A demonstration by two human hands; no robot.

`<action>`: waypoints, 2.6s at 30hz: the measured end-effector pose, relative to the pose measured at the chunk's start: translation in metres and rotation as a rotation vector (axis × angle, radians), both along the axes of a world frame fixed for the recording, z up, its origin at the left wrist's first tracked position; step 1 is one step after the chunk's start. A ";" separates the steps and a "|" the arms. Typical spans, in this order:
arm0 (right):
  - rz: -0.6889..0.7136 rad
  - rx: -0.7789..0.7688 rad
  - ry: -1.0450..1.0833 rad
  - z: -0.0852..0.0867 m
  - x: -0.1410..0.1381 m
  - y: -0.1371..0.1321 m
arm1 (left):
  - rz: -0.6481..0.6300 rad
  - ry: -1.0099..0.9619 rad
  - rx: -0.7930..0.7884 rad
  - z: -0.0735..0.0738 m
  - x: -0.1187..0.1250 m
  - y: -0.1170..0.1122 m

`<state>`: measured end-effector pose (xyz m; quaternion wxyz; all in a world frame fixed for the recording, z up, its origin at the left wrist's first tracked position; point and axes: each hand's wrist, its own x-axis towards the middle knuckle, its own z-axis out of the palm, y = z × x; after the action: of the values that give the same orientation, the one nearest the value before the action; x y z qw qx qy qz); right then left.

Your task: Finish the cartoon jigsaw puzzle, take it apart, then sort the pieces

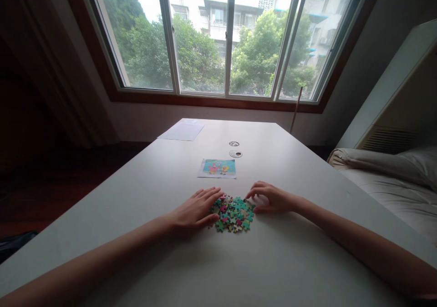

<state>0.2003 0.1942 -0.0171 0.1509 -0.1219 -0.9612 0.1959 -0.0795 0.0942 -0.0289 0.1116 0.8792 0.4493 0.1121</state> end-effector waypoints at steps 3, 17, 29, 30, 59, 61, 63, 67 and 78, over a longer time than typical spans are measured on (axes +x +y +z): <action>-0.007 -0.022 0.053 -0.012 -0.003 0.002 | -0.034 -0.038 0.031 0.001 0.019 0.004; -0.049 -0.079 0.146 -0.022 -0.012 -0.009 | 0.013 -0.160 0.046 -0.001 0.034 0.006; -0.031 -0.102 0.167 -0.025 -0.012 -0.009 | 0.001 -0.192 0.070 0.000 0.036 0.007; -0.036 -0.109 0.167 -0.026 -0.012 -0.010 | 0.002 -0.195 0.076 0.000 0.036 0.007; -0.341 -0.589 0.622 0.004 -0.060 0.004 | 0.142 -0.662 -0.021 0.021 0.045 0.065; -0.371 -0.567 0.637 0.000 -0.060 0.002 | 0.149 -0.689 -0.019 0.019 0.047 0.062; -0.389 -0.539 0.630 -0.004 -0.058 -0.001 | 0.156 -0.707 -0.013 0.017 0.048 0.059; -0.397 -0.366 0.599 -0.005 -0.052 -0.005 | 0.166 -0.732 -0.001 0.015 0.048 0.057; -0.402 0.037 0.566 0.003 -0.041 -0.006 | 0.133 -0.670 0.093 0.017 0.050 0.058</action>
<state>0.1591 0.1877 -0.0143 0.4493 -0.2469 -0.8415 0.1706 -0.0298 0.1522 -0.0122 0.2053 0.7666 0.4383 0.4220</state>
